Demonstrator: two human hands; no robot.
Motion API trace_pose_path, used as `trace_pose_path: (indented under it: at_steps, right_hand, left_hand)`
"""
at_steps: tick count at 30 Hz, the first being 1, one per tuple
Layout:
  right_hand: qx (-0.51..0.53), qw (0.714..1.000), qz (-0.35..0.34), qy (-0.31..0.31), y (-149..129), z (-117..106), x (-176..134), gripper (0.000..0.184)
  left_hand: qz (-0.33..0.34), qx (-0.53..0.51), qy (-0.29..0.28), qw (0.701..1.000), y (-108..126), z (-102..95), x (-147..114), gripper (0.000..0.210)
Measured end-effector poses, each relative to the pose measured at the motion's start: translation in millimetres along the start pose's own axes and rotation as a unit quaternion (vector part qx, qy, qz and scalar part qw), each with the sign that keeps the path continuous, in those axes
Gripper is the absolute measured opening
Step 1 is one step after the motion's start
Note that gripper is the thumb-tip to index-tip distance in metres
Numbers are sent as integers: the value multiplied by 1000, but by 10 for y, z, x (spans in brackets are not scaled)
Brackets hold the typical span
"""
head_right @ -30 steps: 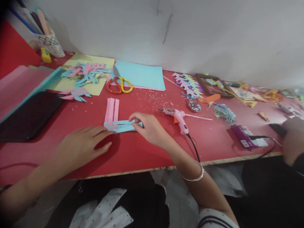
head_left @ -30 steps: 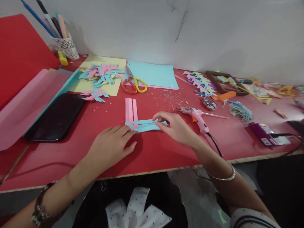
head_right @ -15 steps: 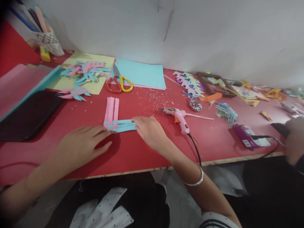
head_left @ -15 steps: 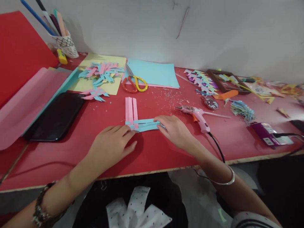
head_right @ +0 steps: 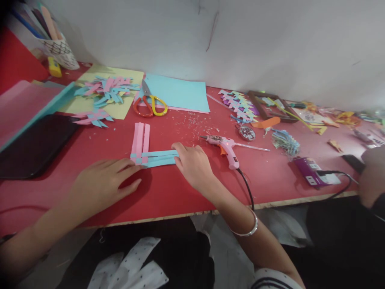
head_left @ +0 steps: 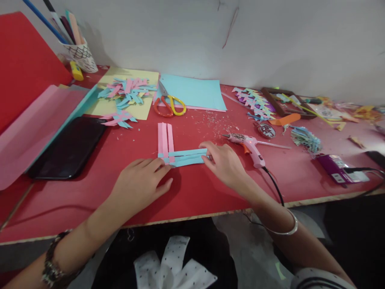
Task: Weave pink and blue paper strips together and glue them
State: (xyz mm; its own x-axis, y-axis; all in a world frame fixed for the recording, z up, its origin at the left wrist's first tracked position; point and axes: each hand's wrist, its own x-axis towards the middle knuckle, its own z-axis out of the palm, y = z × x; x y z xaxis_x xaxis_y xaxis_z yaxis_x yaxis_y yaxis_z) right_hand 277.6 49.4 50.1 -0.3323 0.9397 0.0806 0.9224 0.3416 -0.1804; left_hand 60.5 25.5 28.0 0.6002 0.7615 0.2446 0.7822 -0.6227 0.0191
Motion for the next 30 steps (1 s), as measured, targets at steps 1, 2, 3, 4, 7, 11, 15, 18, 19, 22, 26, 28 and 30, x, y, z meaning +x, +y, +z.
trace_pose_path:
  at_steps: [1, 2, 3, 4, 7, 11, 15, 18, 19, 22, 26, 28, 30]
  right_hand:
    - [2, 1000, 3, -3, 3, 4, 1, 24]
    - [3, 1000, 7, -6, 5, 9, 1, 24]
    - [3, 1000, 9, -10, 5, 15, 0, 24]
    - [3, 1000, 9, -13, 3, 19, -1, 24]
    - [-5, 1000, 3, -17, -4, 27, -9, 23]
    - [-22, 999, 4, -26, -3, 32, -18, 23]
    - [-26, 1000, 0, -15, 10, 45, -24, 22]
    - [-28, 999, -1, -15, 12, 53, -28, 21]
    - [-30, 999, 1, -18, 11, 54, -30, 21]
    - [-33, 999, 6, -26, 6, 54, -35, 21]
    - [-38, 999, 2, -27, 5, 59, -44, 21]
    - [-43, 999, 0, -29, -2, 58, -44, 20]
    - [-48, 998, 4, -40, -17, 50, -40, 20]
  left_hand:
    - [-2, -3, -1, 1000, 2, -2, 0, 27]
    - [-2, -3, 0, 1000, 4, -3, 0, 27]
    - [2, 0, 2, 1000, 7, -4, -1, 27]
    - [6, 6, 6, 1000, 9, -5, -3, 27]
    - [2, 12, 33, 999, 6, -4, -16, 31]
    - [-56, -5, 74, 996, -21, 6, -42, 31]
    - [-68, 20, 73, 995, -39, 8, -43, 29]
    - [-58, 55, 76, 994, -35, 0, -33, 32]
    - [-56, 62, 77, 994, -32, -2, -31, 32]
    - [-53, 77, 75, 993, -29, -1, -35, 34]
    - [-50, 87, 82, 992, -39, 10, -46, 35]
    - [-45, 88, 84, 992, -45, 14, -49, 35]
    - [-40, 97, 86, 991, -46, 15, -49, 35]
